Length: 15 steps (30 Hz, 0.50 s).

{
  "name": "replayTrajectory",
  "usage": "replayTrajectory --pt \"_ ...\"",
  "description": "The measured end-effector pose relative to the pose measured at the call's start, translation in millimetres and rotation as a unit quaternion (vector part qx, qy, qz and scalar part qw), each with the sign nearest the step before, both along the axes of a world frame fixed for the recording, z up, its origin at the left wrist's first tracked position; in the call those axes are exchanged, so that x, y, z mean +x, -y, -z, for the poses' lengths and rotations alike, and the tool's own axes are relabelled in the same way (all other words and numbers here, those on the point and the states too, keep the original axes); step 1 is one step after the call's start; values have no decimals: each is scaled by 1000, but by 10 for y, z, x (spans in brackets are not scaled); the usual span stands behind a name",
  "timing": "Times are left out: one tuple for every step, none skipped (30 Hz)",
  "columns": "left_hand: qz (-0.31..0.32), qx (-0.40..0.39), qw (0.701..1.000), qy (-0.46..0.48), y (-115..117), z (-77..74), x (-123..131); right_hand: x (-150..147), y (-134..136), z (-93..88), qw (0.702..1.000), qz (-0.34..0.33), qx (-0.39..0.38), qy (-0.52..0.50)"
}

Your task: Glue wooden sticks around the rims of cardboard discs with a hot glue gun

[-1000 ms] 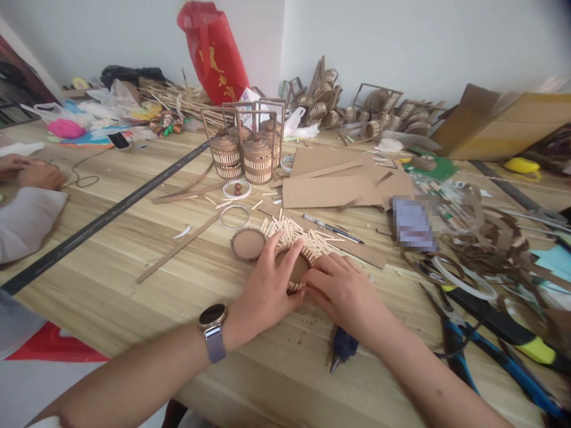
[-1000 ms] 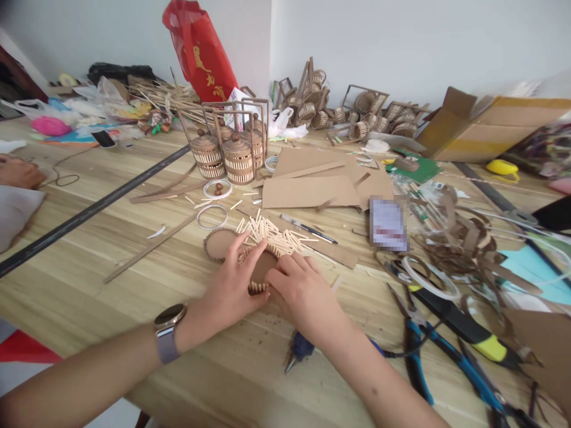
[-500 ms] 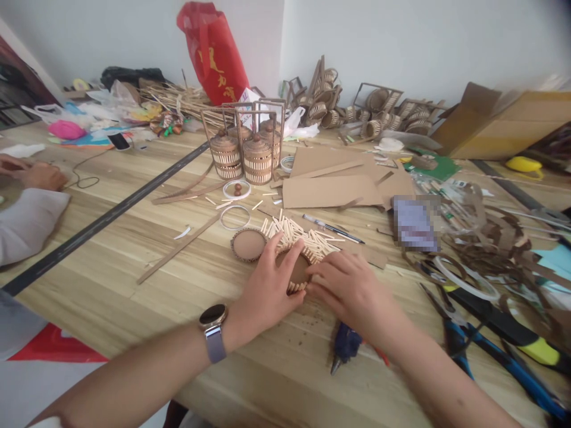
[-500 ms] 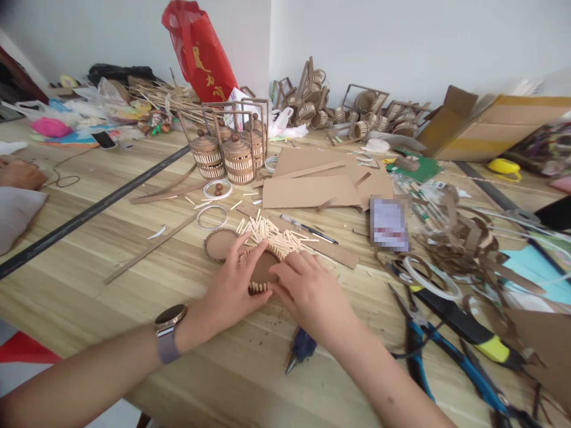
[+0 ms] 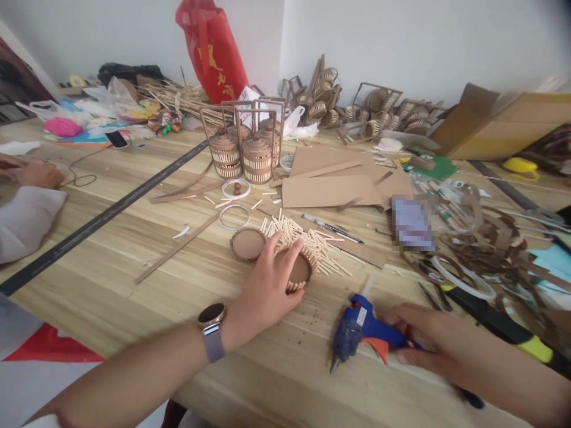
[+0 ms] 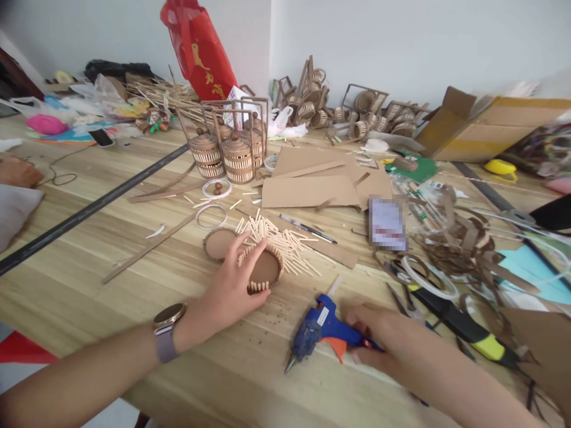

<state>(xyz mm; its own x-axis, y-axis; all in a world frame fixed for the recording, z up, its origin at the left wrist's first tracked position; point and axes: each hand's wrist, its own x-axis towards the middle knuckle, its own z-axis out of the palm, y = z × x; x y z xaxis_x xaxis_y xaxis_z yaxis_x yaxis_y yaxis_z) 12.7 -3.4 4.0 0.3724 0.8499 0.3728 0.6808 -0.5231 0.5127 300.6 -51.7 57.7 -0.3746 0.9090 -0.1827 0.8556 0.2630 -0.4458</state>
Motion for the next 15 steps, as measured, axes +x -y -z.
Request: replayTrajectory --pt "1 1 1000 1 0 1 -2 -8 10 46 1000 -5 -24 3" --pt "1 2 1000 1 1 2 -3 -23 10 81 999 -13 -44 6" --pt "2 2 1000 1 2 3 -4 -39 3 105 998 -24 -62 7" --pt "2 2 1000 1 3 5 -3 -52 -9 118 998 -20 -61 5" --pt "3 3 1000 1 4 6 -2 -58 -23 125 998 -18 -57 -2" --pt "3 5 1000 1 5 7 -2 -55 -37 129 998 -15 -52 -14" --pt "2 7 1000 1 5 7 -2 -43 -50 132 998 -10 -47 -30" --pt "2 8 1000 1 6 8 -2 -25 -59 135 998 -1 -43 -48" --pt "3 8 1000 0 6 8 -3 -3 -65 140 997 12 -37 -68" --pt "5 8 1000 -1 6 8 -5 18 -65 147 995 29 -30 -90" --pt "7 8 1000 -2 7 7 -7 37 -62 154 992 48 -24 -114" --pt "8 6 1000 -2 7 6 -9 49 -55 162 988 67 -21 -138" --pt "9 6 1000 -2 8 5 -11 54 -45 170 983 85 -24 -161" --pt "8 4 1000 -2 8 3 -12 50 -35 178 978 96 -33 -183" --pt "8 2 1000 -1 9 2 -13 37 -26 188 972 104 -48 -204"
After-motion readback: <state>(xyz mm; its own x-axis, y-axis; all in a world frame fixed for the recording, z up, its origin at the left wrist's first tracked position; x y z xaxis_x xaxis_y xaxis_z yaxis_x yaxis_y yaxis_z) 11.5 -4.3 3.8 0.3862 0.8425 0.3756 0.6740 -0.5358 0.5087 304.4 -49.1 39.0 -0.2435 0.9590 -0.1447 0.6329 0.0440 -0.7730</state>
